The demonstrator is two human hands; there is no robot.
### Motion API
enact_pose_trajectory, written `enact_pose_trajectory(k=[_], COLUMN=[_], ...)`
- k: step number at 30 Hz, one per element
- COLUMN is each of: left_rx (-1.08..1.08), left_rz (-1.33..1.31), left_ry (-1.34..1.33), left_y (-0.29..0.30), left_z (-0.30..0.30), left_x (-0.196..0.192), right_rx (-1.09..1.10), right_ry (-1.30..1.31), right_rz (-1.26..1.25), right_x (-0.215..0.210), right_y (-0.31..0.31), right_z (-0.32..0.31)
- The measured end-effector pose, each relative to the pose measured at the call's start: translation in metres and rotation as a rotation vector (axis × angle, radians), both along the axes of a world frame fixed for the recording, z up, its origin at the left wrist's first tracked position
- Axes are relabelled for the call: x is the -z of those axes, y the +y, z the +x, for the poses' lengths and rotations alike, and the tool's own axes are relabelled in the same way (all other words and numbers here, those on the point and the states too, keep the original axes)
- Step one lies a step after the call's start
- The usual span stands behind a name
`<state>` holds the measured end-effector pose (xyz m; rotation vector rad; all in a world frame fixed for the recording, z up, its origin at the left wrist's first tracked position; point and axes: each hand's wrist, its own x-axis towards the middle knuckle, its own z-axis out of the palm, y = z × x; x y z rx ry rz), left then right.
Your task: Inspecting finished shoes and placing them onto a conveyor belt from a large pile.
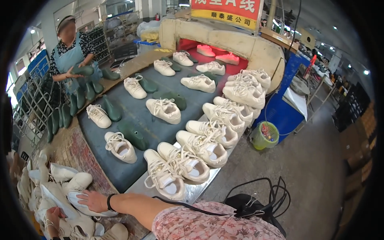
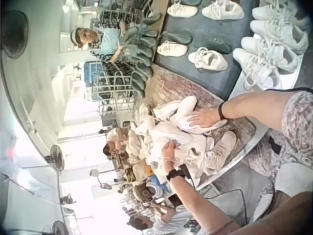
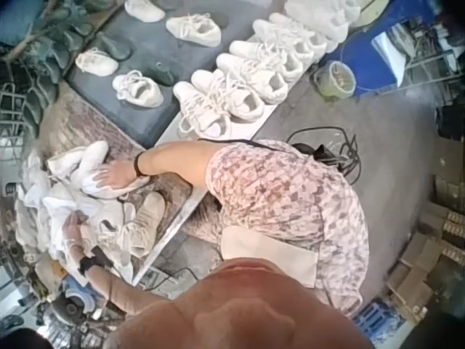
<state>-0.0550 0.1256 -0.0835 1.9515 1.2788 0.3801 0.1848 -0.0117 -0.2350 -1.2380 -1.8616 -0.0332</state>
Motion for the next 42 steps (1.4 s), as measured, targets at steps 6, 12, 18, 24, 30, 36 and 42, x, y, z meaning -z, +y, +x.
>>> enact_pose_trajectory(k=[6,12,18,24,30,36,42], left_rx=[0.051,-0.054,-0.085,-0.094,-0.056,-0.068,-0.031], left_rz=[0.215,0.123,0.027,0.003,-0.015,0.014,-0.031], left_ry=[0.337,0.253,0.243,0.221,0.206,0.224,0.218], left_y=[-0.058,-0.049,-0.048,-0.053,-0.038,-0.047,-0.041], left_z=[0.010,0.023,0.014,0.023,0.017,0.024,0.016], left_x=[-0.048,-0.041,-0.038,-0.046,-0.035,-0.042,-0.037], right_rx=[-0.089,-0.005,-0.019,-0.007,-0.023,0.026,0.003], right_ry=[0.065,-0.095,-0.078,-0.059,-0.037,-0.052,-0.007], right_rz=[0.070,0.027,-0.017,0.020,0.011,0.062,0.055], right_x=[-0.003,-0.010,-0.006,-0.005,-0.012,-0.003,-0.004], right_y=[0.004,-0.008,-0.006,-0.004,-0.006,-0.001,-0.003], right_z=[-0.014,0.006,-0.004,-0.003,0.000,-0.001,-0.005])
